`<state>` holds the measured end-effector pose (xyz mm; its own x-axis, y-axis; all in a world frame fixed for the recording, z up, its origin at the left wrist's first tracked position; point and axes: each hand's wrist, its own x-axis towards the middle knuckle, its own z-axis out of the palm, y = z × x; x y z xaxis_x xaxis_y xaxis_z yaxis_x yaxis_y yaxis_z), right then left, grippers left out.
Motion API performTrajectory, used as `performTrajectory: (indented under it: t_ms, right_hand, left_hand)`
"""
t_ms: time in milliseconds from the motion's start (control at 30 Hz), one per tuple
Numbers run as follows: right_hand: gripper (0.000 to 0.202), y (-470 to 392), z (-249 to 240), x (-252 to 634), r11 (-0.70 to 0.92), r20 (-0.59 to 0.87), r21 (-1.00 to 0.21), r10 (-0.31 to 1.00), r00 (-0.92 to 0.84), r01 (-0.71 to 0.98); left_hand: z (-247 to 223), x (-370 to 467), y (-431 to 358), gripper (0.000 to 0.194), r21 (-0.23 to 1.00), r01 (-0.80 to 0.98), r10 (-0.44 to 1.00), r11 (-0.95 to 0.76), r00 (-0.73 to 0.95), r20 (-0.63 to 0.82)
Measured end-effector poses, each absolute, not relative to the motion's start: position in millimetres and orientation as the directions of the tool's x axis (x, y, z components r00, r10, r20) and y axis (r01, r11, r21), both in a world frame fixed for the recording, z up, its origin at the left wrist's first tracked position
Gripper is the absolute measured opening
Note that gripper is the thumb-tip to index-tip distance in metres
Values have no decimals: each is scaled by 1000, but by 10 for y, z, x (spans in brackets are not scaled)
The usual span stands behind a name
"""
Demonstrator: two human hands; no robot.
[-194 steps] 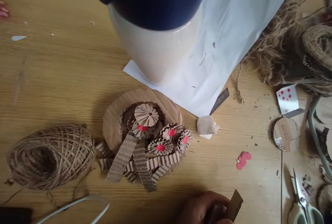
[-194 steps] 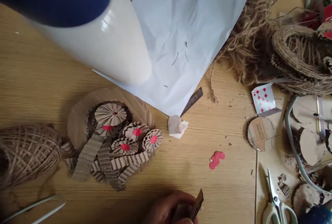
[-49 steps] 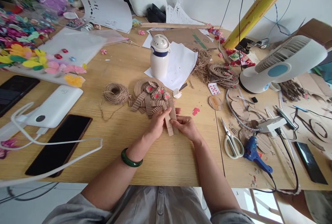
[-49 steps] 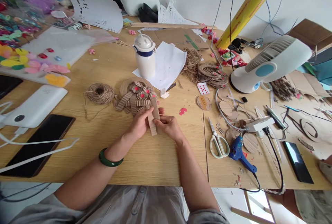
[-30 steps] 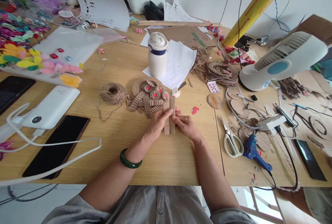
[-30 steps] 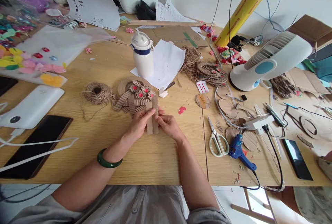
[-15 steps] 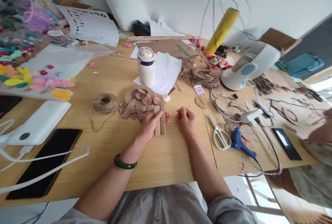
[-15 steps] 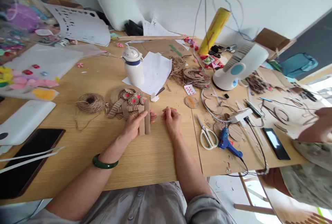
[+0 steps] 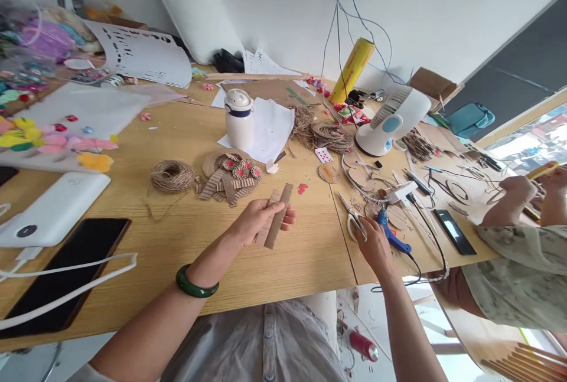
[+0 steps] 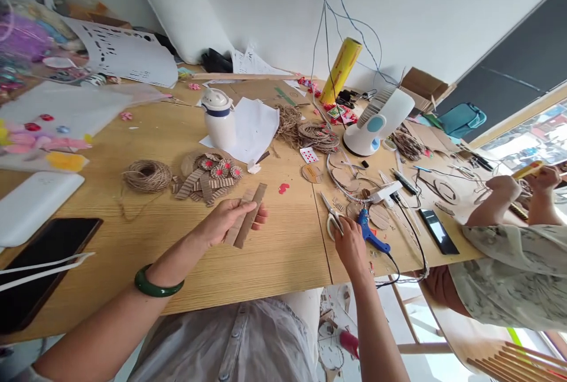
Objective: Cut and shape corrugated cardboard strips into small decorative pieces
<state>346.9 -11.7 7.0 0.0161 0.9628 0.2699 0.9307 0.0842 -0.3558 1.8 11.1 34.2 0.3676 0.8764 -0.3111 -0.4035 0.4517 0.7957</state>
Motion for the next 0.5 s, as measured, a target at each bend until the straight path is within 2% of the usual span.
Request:
performTrajectory:
  t_ms: [133, 200, 367, 433, 500]
  right_hand:
    - [46, -42, -37, 3621, 98, 202, -193, 978, -59, 976]
    - [51, 51, -25, 3659, 94, 167, -220, 984, -58, 971]
    - [54, 240, 90, 3768, 123, 70, -399, 992, -104, 908]
    - [55, 258, 149, 3804, 34, -38, -561, 997, -67, 827]
    - [58, 242, 211, 3837, -141, -186, -758, 983, -4, 637]
  left_hand:
    - [493, -10, -85, 29, 818, -346, 845, 459, 453, -283]
    - [533, -60, -197, 29, 822, -320, 838, 471, 453, -304]
    - [550, -234, -464, 28, 832, -254, 818, 494, 461, -345]
    - [536, -298, -541, 28, 826, -270, 818, 494, 466, -337]
    - [523, -350, -593, 26, 810, -303, 820, 503, 464, -336]
